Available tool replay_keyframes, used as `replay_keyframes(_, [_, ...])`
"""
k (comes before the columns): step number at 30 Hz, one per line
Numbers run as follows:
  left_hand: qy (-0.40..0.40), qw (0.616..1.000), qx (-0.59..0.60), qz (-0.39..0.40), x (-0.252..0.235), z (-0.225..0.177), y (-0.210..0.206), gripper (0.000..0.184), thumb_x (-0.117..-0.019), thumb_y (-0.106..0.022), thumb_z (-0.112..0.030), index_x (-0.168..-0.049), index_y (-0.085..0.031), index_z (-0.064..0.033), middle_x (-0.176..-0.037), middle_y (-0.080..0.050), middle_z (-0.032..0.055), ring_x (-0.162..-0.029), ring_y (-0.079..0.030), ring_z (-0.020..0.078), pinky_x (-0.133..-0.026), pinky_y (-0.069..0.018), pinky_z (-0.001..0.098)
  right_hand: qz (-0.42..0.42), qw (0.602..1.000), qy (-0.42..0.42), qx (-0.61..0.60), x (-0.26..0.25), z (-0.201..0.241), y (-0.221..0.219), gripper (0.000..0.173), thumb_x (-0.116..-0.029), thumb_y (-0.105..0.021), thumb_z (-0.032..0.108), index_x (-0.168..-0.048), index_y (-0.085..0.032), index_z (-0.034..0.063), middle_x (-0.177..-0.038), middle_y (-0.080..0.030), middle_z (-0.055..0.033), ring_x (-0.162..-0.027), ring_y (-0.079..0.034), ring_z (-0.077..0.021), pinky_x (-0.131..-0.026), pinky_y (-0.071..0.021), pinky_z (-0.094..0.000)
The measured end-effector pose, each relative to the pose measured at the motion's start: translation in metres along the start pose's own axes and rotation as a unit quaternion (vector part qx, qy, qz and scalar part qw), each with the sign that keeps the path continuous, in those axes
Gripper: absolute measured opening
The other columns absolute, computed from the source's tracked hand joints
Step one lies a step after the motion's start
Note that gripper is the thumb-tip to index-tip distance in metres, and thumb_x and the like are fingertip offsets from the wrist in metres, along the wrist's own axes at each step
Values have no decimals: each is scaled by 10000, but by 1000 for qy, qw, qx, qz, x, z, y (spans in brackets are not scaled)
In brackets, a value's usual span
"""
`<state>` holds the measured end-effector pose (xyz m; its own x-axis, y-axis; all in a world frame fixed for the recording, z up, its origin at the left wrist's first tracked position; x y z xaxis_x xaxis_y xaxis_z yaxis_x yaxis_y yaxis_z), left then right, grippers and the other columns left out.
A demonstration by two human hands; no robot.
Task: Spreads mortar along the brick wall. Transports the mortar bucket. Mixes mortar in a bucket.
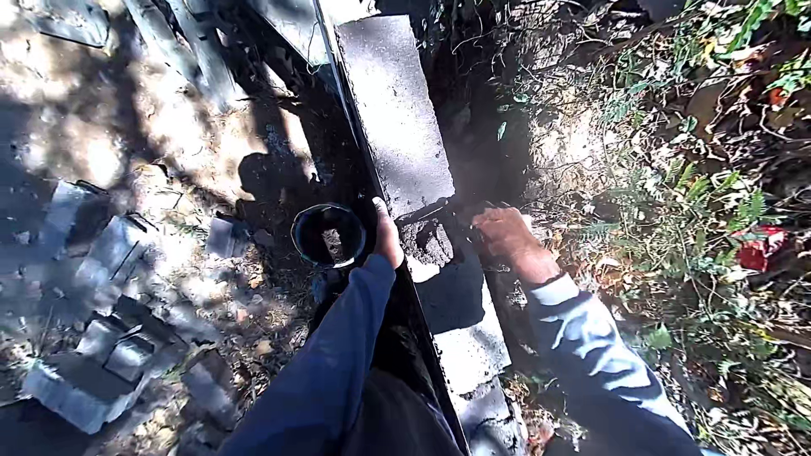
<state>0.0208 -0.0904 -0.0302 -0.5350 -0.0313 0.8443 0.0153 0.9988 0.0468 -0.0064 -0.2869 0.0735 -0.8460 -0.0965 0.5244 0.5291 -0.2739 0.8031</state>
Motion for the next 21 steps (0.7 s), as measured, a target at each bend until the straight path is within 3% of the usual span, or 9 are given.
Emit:
replay_keyframes(3, [-11, 999, 28, 14, -3, 0, 1, 909, -943, -141, -827, -1600, -331, -228, -1681, -265, 78, -1542, -244, 276, -1205, -250, 615, -67, 997, 25, 8, 33, -15, 40, 162, -904, -750, 150, -1054, -759, 90, -1019, -727, -162, -975, -699, -406, -813, -537, -652])
replay_keyframes(5, [-18, 999, 34, 20, -4, 5, 2, 922, -926, -150, -849, -1596, -343, -246, -1674, -290, 60, -1535, -265, 262, -1203, -267, 605, -20, 1000, 12, -7, 63, -38, 50, 231, -936, -716, 262, -1138, -756, 157, -1099, -731, -107, -1029, -703, -348, -845, -549, -638])
replay_keyframes(8, [-1, 1000, 26, 10, -2, 7, -3, 959, -903, -127, -872, -1604, -332, -250, -1682, -270, 68, -1544, -235, 296, -1178, -256, 664, 76, 997, -15, -25, 80, -62, 18, 297, -939, -720, 324, -1116, -749, 87, -1087, -727, -181, -1068, -684, -397, -915, -516, -645])
replay_keyframes(11, [31, 999, 10, -42, 5, 8, -9, 1007, -912, -92, -860, -1574, -382, -158, -1635, -346, 145, -1506, -301, 357, -1133, -307, 671, 87, 993, -31, -69, 64, -59, -7, 321, -927, -739, 230, -1109, -731, -34, -1101, -709, -288, -1110, -659, -480, -975, -468, -674])
replay_keyframes(16, [16, 997, -15, -76, 1, -10, -15, 939, -980, -62, -767, -1568, -383, -109, -1622, -363, 171, -1500, -320, 357, -1158, -299, 640, 25, 998, 26, -46, 36, -44, 2, 263, -868, -797, 140, -1098, -757, 22, -1057, -727, -239, -1055, -686, -451, -922, -513, -659])
replay_keyframes(19, [29, 993, -27, -107, 0, -17, -17, 939, -992, -78, -756, -1519, -440, -69, -1561, -433, 208, -1443, -392, 383, -1104, -351, 639, 44, 998, -3, -34, 42, -30, 11, 261, -845, -808, 103, -1041, -742, -55, -1042, -709, -281, -1065, -664, -477, -948, -487, -648])
replay_keyframes(21, [32, 995, -2, -91, -4, -15, -14, 954, -968, -92, -792, -1556, -393, -104, -1602, -380, 188, -1474, -346, 375, -1122, -321, 660, 15, 1000, 3, -14, 59, -28, 30, 224, -844, -802, 155, -983, -752, -14, -969, -723, -237, -978, -695, -447, -859, -520, -636])
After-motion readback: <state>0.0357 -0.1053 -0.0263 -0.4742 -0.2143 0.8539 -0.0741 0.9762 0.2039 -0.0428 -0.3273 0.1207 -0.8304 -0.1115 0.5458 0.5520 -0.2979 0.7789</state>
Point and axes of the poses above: each hand's wrist, its own x-axis away from the middle knuckle, its own y-axis out of the back of the hand, z = x × y, the point moved 4 cm from there along -x, towards the middle knuckle
